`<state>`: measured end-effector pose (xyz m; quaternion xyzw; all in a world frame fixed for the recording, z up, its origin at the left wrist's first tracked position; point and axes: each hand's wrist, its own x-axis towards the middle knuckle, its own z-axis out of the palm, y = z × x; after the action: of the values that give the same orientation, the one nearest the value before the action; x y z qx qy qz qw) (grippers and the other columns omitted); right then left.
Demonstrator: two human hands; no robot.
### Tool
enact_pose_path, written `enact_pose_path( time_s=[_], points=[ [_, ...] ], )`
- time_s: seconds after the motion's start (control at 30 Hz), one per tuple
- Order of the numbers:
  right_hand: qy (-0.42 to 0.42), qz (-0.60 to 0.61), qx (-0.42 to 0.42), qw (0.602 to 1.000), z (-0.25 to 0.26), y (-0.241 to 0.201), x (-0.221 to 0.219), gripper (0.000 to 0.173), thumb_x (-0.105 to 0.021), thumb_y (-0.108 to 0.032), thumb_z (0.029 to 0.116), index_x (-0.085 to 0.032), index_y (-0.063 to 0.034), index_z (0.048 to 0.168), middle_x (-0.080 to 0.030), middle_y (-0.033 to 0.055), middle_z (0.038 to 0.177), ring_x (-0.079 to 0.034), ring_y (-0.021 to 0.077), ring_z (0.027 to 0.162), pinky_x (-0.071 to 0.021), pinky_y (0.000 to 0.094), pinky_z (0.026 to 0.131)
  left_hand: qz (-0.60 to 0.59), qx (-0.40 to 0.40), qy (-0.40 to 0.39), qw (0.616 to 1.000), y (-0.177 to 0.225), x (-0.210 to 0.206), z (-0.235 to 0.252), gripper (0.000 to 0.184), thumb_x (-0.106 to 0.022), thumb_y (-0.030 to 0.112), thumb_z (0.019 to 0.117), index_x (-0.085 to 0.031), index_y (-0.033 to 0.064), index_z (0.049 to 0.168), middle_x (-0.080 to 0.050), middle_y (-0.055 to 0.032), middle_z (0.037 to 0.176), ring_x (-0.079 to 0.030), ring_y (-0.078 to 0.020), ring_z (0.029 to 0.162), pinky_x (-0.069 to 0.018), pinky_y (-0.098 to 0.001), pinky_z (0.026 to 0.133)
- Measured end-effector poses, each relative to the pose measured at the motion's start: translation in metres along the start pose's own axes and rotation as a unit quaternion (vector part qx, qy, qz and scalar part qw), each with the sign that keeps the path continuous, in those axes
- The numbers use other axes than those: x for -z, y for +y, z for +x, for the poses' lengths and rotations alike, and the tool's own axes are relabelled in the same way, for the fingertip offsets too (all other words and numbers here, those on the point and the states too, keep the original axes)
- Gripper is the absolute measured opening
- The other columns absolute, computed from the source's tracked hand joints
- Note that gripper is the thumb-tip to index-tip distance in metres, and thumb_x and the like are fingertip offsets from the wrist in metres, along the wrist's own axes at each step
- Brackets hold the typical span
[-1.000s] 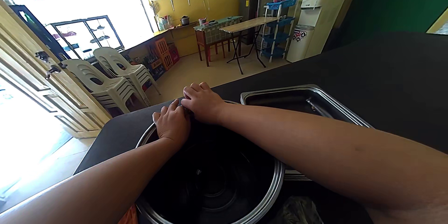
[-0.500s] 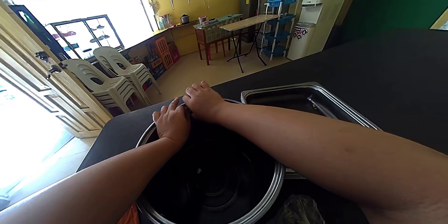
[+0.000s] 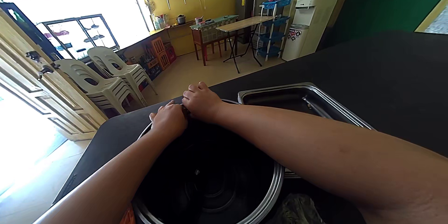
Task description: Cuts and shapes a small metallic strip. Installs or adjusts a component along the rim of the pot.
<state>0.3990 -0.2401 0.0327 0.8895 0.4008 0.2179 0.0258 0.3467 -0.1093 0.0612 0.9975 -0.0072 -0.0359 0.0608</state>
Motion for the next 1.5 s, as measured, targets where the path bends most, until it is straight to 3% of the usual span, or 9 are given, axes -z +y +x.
enact_pose_path(
  time_s=[0.07,0.13,0.23,0.4,0.53,0.67,0.83,1.17,1.5],
  points=[
    [0.016,0.000,0.004,1.000,-0.001,0.001,-0.003,0.023,-0.074,-0.014,0.0888,-0.071,0.0002,0.107,-0.069,0.0149,0.113,-0.060,0.0339,0.115,-0.0421,0.0524,0.093,-0.054,-0.065,-0.037,0.996,-0.015,0.015,0.001,0.024,-0.064,0.021,0.1016,-0.070,0.0100,0.122,-0.063,-0.0133,0.136,-0.055,-0.0318,0.131,-0.0406,-0.0661,0.103],
    [0.027,0.004,0.008,1.000,0.000,0.003,-0.005,0.023,-0.075,-0.017,0.0893,-0.072,0.0000,0.105,-0.069,0.0145,0.111,-0.060,0.0336,0.114,-0.0419,0.0516,0.093,-0.139,-0.120,-0.023,0.983,-0.032,0.031,-0.007,0.018,-0.063,0.015,0.1028,-0.071,0.0102,0.119,-0.071,-0.0107,0.114,-0.066,-0.0237,0.105,-0.0516,-0.0504,0.092],
    [0.030,0.011,0.012,0.999,0.000,0.005,-0.007,0.027,-0.078,-0.022,0.0881,-0.072,-0.0005,0.105,-0.070,0.0140,0.110,-0.060,0.0332,0.113,-0.0419,0.0513,0.092,-0.254,-0.120,0.014,0.960,-0.051,0.040,-0.015,0.020,-0.063,0.016,0.1028,-0.069,0.0151,0.122,-0.074,-0.0046,0.110,-0.071,-0.0145,0.091,-0.0580,-0.0373,0.083],
    [0.053,0.007,0.033,0.998,0.000,0.010,-0.011,0.027,-0.082,-0.021,0.0830,-0.073,-0.0017,0.099,-0.071,0.0122,0.103,-0.063,0.0317,0.106,-0.0428,0.0502,0.088,-0.178,-0.118,0.011,0.977,-0.066,0.016,0.000,0.045,-0.060,0.018,0.1048,-0.048,0.0137,0.147,-0.057,-0.0105,0.145,-0.066,-0.0249,0.120,-0.0534,-0.0495,0.100],
    [0.032,0.009,0.052,0.998,0.005,0.015,-0.010,0.030,-0.085,-0.023,0.0810,-0.072,-0.0017,0.098,-0.070,0.0110,0.101,-0.062,0.0304,0.105,-0.0426,0.0492,0.087,-0.082,-0.147,0.021,0.985,-0.066,0.006,-0.003,0.047,-0.056,0.018,0.1070,-0.044,0.0167,0.153,-0.068,-0.0133,0.121,-0.068,-0.0281,0.103,-0.0540,-0.0526,0.089],
    [-0.018,0.029,0.052,0.998,0.005,0.019,-0.004,0.034,-0.084,-0.020,0.0820,-0.073,-0.0033,0.110,-0.069,0.0101,0.110,-0.060,0.0309,0.112,-0.0423,0.0497,0.090,-0.045,-0.177,0.028,0.983,-0.065,0.004,-0.005,0.047,-0.056,0.015,0.1065,-0.045,0.0227,0.152,-0.067,-0.0111,0.125,-0.068,-0.0278,0.108,-0.0534,-0.0530,0.092],
    [-0.031,0.053,0.048,0.997,0.005,0.021,-0.003,0.035,-0.083,-0.017,0.0827,-0.072,-0.0027,0.112,-0.069,0.0118,0.112,-0.060,0.0319,0.113,-0.0428,0.0513,0.089,0.031,-0.230,0.044,0.972,-0.070,-0.006,-0.001,0.053,-0.060,0.011,0.1031,-0.052,0.0359,0.149,-0.046,-0.0079,0.158,-0.059,-0.0322,0.130,-0.0521,-0.0563,0.099],
    [-0.050,0.071,0.033,0.996,0.003,0.019,0.000,0.037,-0.080,-0.017,0.0855,-0.070,-0.0029,0.119,-0.067,0.0116,0.118,-0.059,0.0306,0.115,-0.0428,0.0506,0.093,0.142,-0.224,0.035,0.964,-0.065,-0.010,0.000,0.066,-0.062,0.000,0.0970,-0.056,0.0436,0.146,-0.028,-0.0090,0.168,-0.064,-0.0373,0.118,-0.0553,-0.0540,0.089],
    [-0.041,0.066,0.038,0.996,0.003,0.019,-0.002,0.036,-0.082,-0.023,0.0847,-0.070,-0.0017,0.111,-0.067,0.0123,0.112,-0.060,0.0305,0.110,-0.0429,0.0501,0.089,0.154,-0.214,0.043,0.964,-0.063,-0.012,0.000,0.061,-0.055,0.000,0.1006,-0.056,0.0400,0.147,-0.031,-0.0106,0.167,-0.066,-0.0365,0.115,-0.0569,-0.0517,0.087]
  ],
)
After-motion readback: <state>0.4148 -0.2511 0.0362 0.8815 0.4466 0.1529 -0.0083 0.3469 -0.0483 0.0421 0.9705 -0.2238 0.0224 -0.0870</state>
